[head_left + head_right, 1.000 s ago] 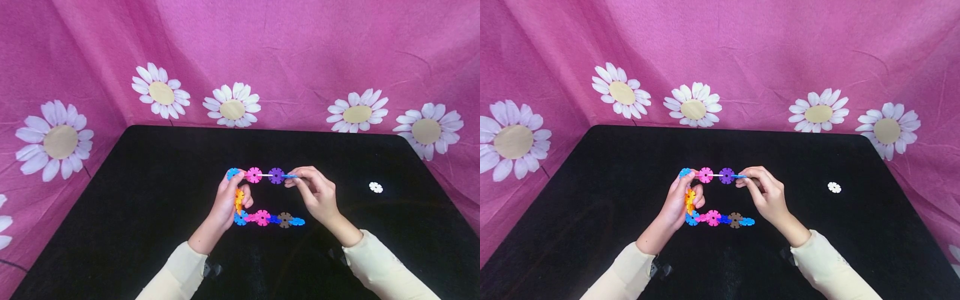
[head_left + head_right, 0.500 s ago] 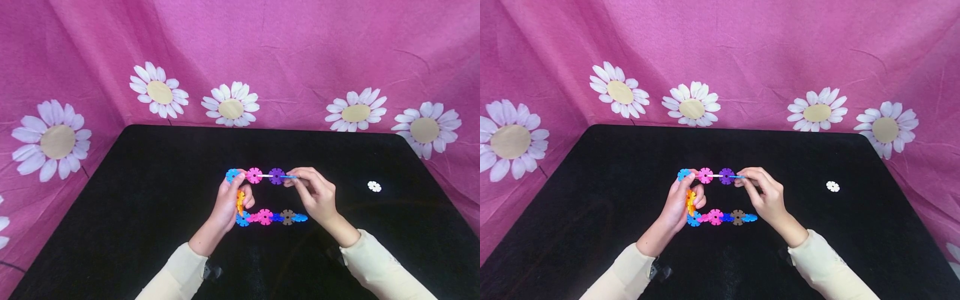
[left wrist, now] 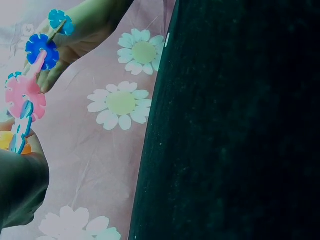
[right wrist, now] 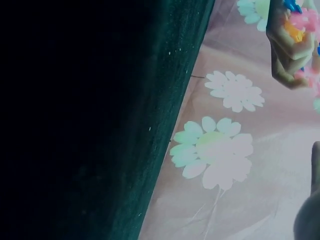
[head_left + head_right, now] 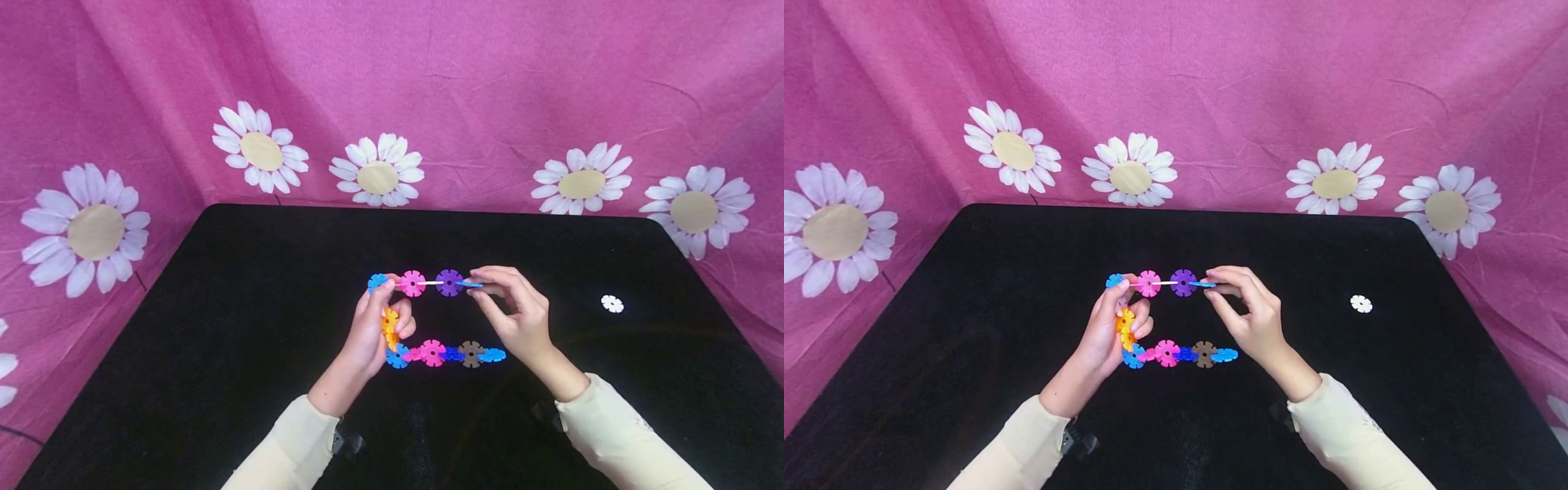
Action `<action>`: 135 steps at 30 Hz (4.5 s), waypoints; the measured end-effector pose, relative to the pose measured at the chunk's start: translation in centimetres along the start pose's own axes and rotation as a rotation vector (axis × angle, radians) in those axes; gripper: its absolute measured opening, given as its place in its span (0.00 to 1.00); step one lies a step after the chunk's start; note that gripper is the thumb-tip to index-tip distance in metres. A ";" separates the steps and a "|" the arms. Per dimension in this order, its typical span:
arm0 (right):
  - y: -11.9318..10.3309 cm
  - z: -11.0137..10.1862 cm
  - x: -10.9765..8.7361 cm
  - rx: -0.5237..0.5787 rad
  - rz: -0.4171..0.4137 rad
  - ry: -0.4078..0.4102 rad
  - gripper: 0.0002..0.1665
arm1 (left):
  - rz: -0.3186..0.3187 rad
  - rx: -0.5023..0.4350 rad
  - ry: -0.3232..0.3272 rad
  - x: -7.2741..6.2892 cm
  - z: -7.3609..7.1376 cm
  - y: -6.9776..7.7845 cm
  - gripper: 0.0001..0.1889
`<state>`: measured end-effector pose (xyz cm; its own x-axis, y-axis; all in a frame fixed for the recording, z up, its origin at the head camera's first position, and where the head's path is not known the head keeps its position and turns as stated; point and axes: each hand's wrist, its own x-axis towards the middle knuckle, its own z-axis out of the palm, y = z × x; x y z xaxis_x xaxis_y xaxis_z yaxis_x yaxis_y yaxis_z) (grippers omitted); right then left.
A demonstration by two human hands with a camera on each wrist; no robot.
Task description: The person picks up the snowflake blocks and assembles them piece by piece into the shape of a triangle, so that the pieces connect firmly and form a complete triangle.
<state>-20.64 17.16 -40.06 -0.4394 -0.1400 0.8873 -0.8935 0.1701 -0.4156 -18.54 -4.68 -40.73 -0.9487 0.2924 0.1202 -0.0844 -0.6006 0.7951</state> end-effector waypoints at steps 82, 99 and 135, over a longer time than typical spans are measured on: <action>-3.4 -3.8 -2.4 0.189 0.630 0.212 0.06 | -0.051 0.029 -0.021 -0.2 -0.1 -0.3 0.07; -3.3 -2.6 -2.3 0.211 0.619 0.149 0.06 | -0.055 0.086 0.009 -0.2 0.1 -0.4 0.05; -3.2 -1.6 -1.5 0.098 0.742 0.238 0.11 | 0.110 -0.035 0.095 0.2 0.2 0.5 0.07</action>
<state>-16.91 18.39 -39.76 -0.9029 0.1915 0.3847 -0.3827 0.0489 -0.9226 -18.68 -4.79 -40.25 -0.9773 0.1521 0.1474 0.0131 -0.6511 0.7589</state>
